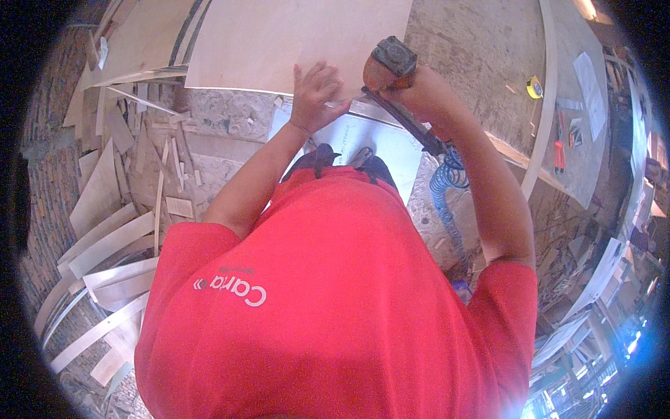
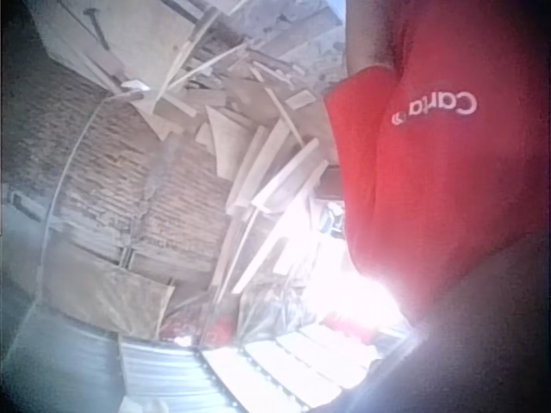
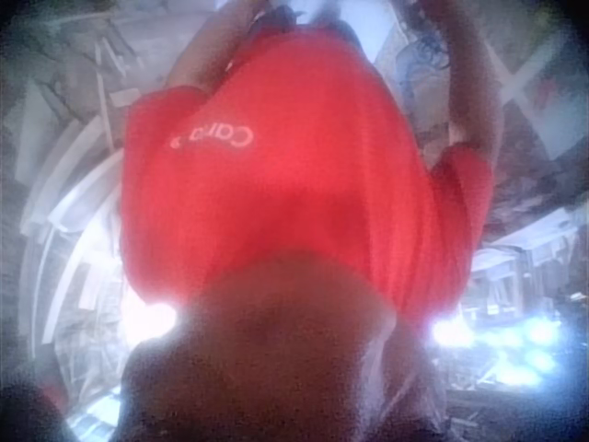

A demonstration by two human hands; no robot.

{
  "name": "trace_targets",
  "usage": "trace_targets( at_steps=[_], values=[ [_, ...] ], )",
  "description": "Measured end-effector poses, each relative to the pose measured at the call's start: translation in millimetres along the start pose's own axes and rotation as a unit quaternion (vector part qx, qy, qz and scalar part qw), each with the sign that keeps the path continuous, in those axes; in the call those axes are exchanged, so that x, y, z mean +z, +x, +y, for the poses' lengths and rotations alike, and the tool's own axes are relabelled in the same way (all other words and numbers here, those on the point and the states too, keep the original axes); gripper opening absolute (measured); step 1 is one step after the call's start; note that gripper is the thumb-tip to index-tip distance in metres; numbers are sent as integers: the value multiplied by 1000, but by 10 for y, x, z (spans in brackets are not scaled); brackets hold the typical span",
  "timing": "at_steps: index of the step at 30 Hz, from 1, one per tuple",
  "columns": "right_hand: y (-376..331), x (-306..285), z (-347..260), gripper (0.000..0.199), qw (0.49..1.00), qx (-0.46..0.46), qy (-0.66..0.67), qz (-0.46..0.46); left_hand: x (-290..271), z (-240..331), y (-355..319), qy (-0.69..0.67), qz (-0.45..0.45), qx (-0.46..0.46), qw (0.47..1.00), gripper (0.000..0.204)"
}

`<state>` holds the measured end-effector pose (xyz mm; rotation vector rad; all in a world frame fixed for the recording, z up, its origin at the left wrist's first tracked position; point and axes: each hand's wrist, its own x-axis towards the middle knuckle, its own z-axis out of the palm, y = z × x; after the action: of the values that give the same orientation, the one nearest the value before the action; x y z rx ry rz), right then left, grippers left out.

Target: The person aligns a thin wooden strip along the edge of a large curved plywood panel and secures it using a pneumatic nail gun. The person then marks the panel with a pen and briefly interacts with another person in the workshop.

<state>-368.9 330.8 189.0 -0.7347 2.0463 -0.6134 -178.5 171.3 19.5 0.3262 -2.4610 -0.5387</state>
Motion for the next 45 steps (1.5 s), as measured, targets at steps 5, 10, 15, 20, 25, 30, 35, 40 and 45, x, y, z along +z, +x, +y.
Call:
trace_targets(
  at_steps=[5,10,15,20,25,30,35,40,45],
  values=[
    [11,43,14,39,998,-51,-28,21,-1,3,-15,11,-4,1,1000,38],
    [46,73,116,38,998,-53,28,-5,-21,-28,-16,-4,-6,-4,1000,39],
    [-138,63,-151,35,999,18,46,-18,-261,-134,-51,-52,-60,-2,997,34],
    [-49,134,-14,33,999,-19,35,0,-396,-245,-175,-37,-48,4,998,32],
    [-76,133,-67,34,998,-25,56,-15,-393,-187,-170,-47,-13,-9,999,35],
    [-97,159,-114,35,998,-18,60,-9,-361,-169,-170,-41,-3,-13,999,37],
    [-141,148,-209,37,999,-7,33,-17,-339,-166,-181,-26,1,-13,1000,37],
    [-212,163,-342,40,1000,7,19,-18,-312,-155,-184,-18,-2,-22,1000,36],
    [-142,227,-177,38,998,-48,-12,27,-342,-136,-169,-14,-5,-15,1000,35]
  ],
)
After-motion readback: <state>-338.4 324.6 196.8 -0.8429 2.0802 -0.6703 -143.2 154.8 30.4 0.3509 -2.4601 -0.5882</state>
